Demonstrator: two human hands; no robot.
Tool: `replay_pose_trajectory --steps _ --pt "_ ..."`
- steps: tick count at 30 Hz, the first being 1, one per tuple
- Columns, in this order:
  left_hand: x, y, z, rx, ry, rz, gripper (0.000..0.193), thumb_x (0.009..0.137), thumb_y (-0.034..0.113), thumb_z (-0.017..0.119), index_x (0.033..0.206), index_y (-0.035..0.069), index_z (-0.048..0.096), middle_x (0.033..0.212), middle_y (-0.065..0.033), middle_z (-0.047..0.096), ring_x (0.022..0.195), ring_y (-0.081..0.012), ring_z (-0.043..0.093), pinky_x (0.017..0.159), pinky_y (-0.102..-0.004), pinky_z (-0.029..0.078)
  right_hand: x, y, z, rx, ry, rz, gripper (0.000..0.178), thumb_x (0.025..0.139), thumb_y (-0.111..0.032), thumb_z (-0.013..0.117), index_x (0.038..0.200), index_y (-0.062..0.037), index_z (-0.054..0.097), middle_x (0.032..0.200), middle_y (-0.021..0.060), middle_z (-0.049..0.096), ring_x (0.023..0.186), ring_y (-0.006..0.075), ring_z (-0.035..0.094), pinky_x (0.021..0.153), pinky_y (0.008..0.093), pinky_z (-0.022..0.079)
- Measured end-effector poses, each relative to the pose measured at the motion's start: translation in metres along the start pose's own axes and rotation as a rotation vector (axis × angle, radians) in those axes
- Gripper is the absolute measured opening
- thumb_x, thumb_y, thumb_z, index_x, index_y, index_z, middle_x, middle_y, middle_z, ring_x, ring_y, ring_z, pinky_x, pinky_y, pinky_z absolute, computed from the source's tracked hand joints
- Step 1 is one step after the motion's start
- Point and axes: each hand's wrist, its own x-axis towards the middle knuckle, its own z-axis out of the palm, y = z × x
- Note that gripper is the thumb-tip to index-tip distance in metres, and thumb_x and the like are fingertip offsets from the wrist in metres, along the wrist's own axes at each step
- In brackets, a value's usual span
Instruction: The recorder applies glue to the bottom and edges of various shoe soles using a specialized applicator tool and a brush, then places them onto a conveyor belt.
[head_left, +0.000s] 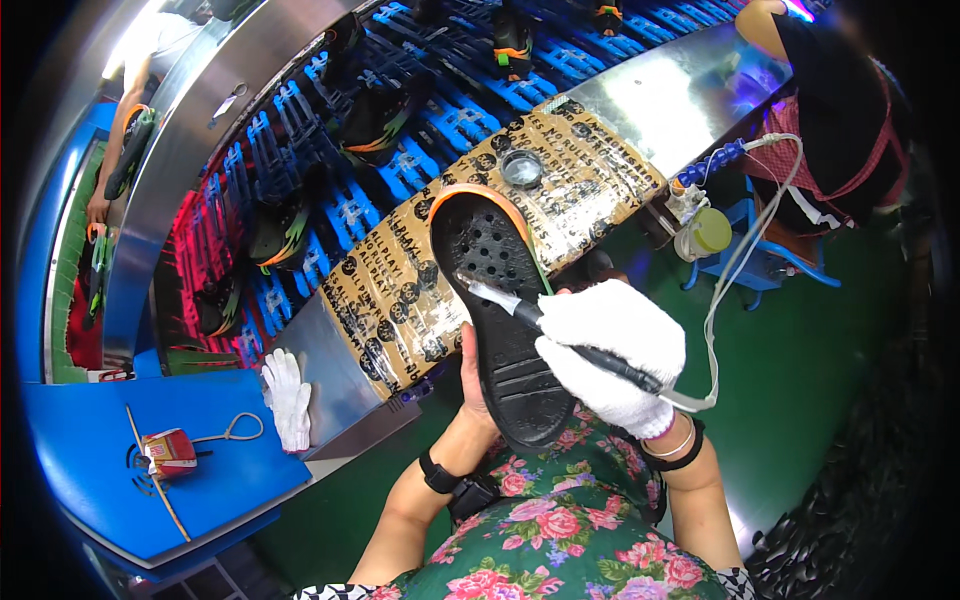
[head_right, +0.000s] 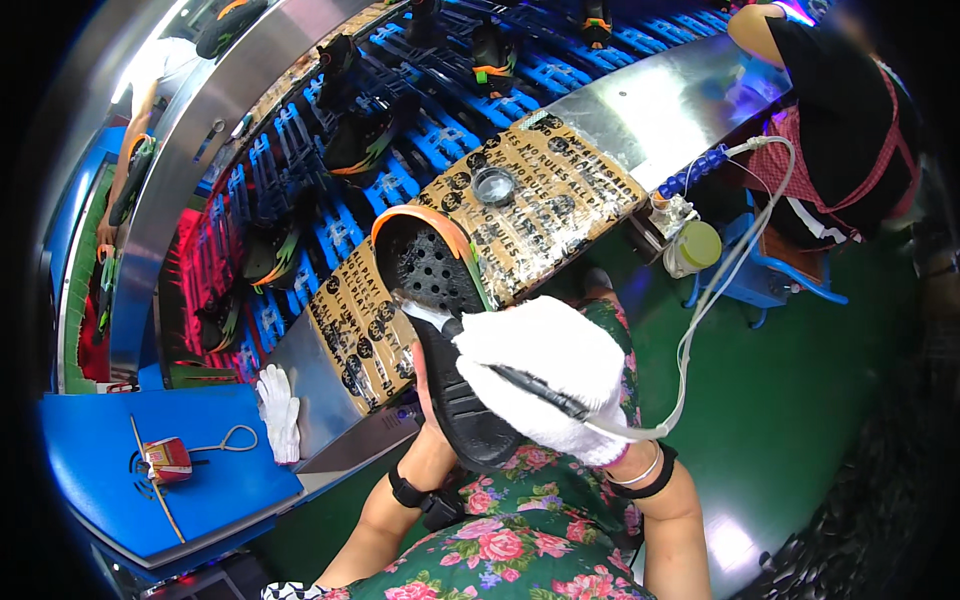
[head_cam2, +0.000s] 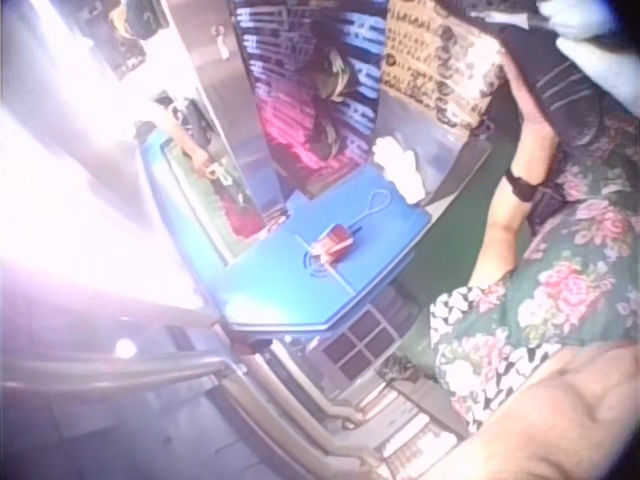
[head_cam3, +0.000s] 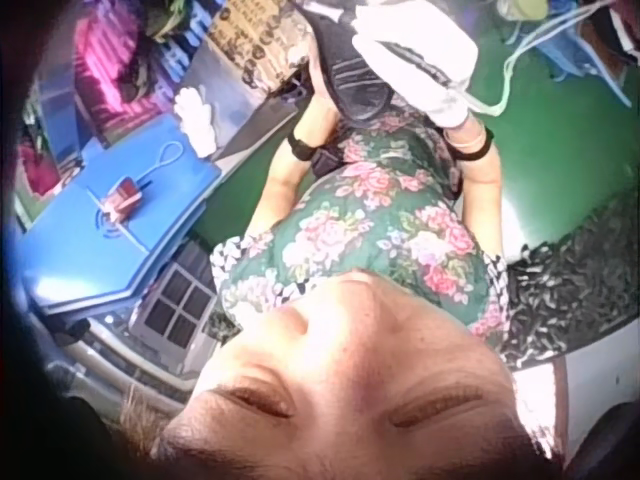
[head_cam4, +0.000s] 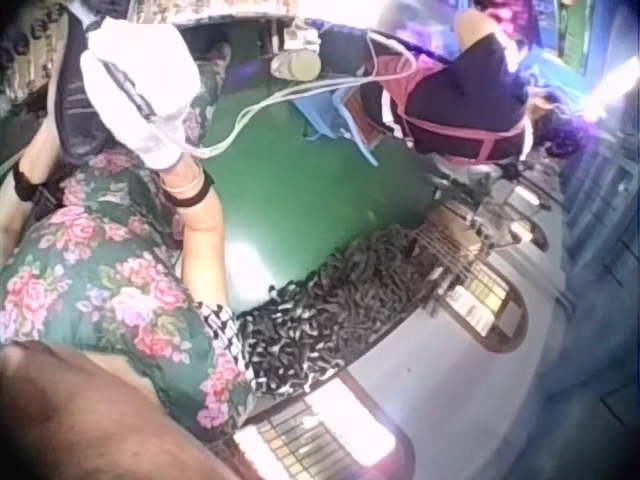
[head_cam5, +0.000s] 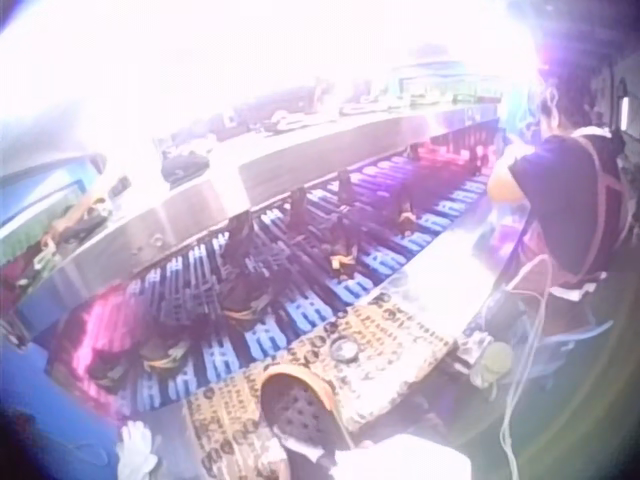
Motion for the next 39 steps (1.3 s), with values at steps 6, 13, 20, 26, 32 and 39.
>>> replay_pose_trajectory --steps 6,13,20,26,32,39 --pt "-0.002 -0.020 -0.022 -0.482 -0.235 0.016 0.098 0.091 0.080 0.047 0.159 0.009 0.035 0.161 -0.0162 0.041 0.145 -0.0373 0.043 0.121 -0.0562 0.032 -0.001 0.000 0.005 -0.078 -0.153 -0.114 0.033 0.086 -0.012 0.074 0.119 -0.0066 0.075 0.120 0.0131 0.074 0.111 0.0301 0.068 0.094 0.0417 0.054" --pt "0.004 -0.012 -0.004 0.132 0.000 0.038 0.103 0.091 0.080 0.047 0.162 0.009 0.026 0.170 -0.0124 0.023 0.153 -0.0347 0.029 0.125 -0.0538 0.024 -0.031 0.003 0.011 0.061 -0.257 0.105 0.042 0.090 -0.013 0.071 0.131 -0.0084 0.063 0.126 0.0101 0.068 0.115 0.0277 0.065 0.104 0.0413 0.048" --pt "0.006 -0.006 -0.024 0.108 -0.099 0.023 0.109 0.088 0.083 0.049 0.164 0.011 0.019 0.169 -0.0140 0.024 0.147 -0.0357 0.041 0.121 -0.0543 0.034 -0.039 0.002 0.020 -0.071 -0.238 -0.087 0.039 0.089 -0.010 0.072 0.128 -0.0066 0.069 0.127 0.0148 0.069 0.120 0.0297 0.064 0.104 0.0429 0.050" --pt "0.012 0.002 -0.022 -0.027 -0.081 0.097 0.105 0.091 0.083 0.042 0.163 0.009 0.022 0.165 -0.0142 0.032 0.142 -0.0370 0.046 0.119 -0.0554 0.038 -0.013 -0.003 0.012 0.025 0.047 0.018 0.025 0.076 0.002 0.080 0.100 -0.0044 0.077 0.101 0.0146 0.076 0.090 0.0305 0.073 0.079 0.0393 0.057" --pt "0.026 0.015 -0.007 -0.148 -0.216 0.056 0.113 0.084 0.091 0.042 0.162 0.010 0.023 0.152 -0.0301 0.045 0.143 -0.0432 0.045 0.116 -0.0609 0.039 -0.028 -0.002 0.020 0.205 -0.133 -0.039 0.030 0.081 -0.005 0.080 0.110 -0.0046 0.077 0.109 0.0103 0.076 0.097 0.0295 0.073 0.084 0.0400 0.058" --pt "0.031 0.017 0.006 -0.219 -0.285 0.099 0.108 0.085 0.087 0.047 0.162 0.016 0.024 0.149 -0.0297 0.048 0.143 -0.0446 0.043 0.112 -0.0637 0.043 -0.037 0.005 0.024 0.041 -0.119 -0.095 0.031 0.081 -0.005 0.080 0.112 -0.0055 0.077 0.108 0.0106 0.076 0.098 0.0296 0.073 0.085 0.0415 0.057"
